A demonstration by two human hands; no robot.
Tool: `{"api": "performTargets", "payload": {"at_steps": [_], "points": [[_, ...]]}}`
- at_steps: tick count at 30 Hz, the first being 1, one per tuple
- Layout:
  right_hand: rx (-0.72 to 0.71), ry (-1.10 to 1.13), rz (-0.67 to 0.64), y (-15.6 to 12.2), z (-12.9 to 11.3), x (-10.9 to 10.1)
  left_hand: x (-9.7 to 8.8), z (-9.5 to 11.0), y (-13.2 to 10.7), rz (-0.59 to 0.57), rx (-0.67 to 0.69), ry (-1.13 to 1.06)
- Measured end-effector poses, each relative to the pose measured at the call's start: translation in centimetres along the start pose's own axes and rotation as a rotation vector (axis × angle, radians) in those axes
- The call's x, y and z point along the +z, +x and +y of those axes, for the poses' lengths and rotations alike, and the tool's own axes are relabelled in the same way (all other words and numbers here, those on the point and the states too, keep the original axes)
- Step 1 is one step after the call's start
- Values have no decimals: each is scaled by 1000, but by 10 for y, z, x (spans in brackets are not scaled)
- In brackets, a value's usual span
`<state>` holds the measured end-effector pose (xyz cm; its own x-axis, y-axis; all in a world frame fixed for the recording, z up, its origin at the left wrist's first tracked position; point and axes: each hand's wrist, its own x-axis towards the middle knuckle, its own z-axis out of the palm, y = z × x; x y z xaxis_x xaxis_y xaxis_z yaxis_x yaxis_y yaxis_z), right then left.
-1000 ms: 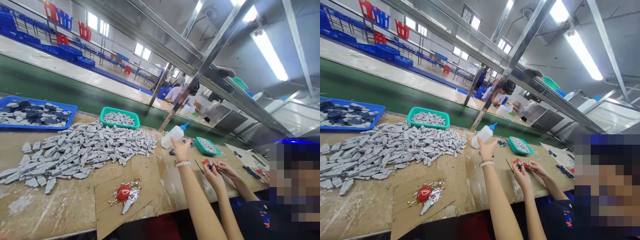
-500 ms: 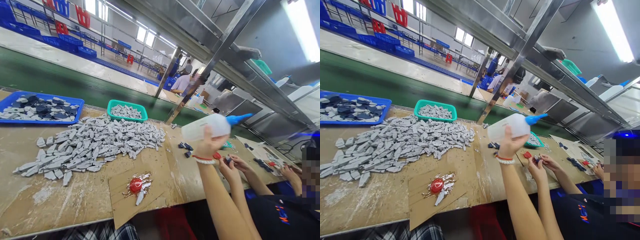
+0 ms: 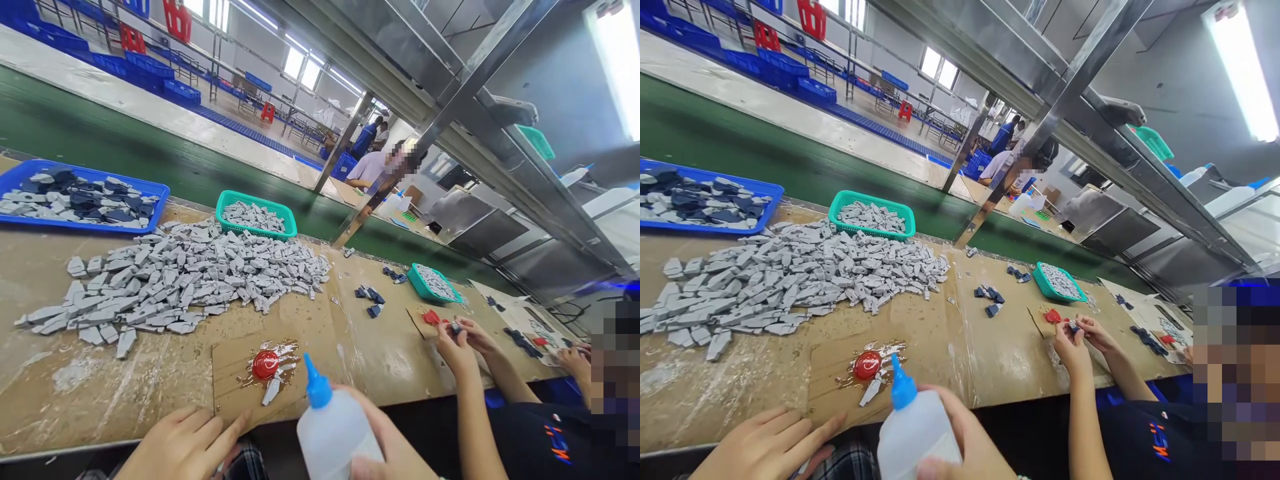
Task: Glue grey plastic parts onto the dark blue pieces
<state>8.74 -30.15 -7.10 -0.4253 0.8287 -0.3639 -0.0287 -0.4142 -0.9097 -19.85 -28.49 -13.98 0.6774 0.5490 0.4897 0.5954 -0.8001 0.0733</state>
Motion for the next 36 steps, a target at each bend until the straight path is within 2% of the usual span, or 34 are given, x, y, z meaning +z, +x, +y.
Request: {"api": "performTargets", "payload": {"at_steps": [3, 7, 10, 12, 22, 36], "points": [[78, 33, -112, 12, 10, 3, 0, -6, -14, -46, -34, -47], [174, 66, -82, 26, 6, 11, -7, -13, -29, -121, -117, -57], [238, 49, -80, 36, -2, 15, -12, -15, -29, -180, -197, -97], [265, 9, -96, 42, -7, 16, -13, -16, -29, -191, -205, -132], [332, -82, -103, 50, -20, 19, -6, -18, -33, -142, -186, -191], [366, -109, -87, 49, -19, 19, -5, -17, -34, -124, -192, -220]]}}
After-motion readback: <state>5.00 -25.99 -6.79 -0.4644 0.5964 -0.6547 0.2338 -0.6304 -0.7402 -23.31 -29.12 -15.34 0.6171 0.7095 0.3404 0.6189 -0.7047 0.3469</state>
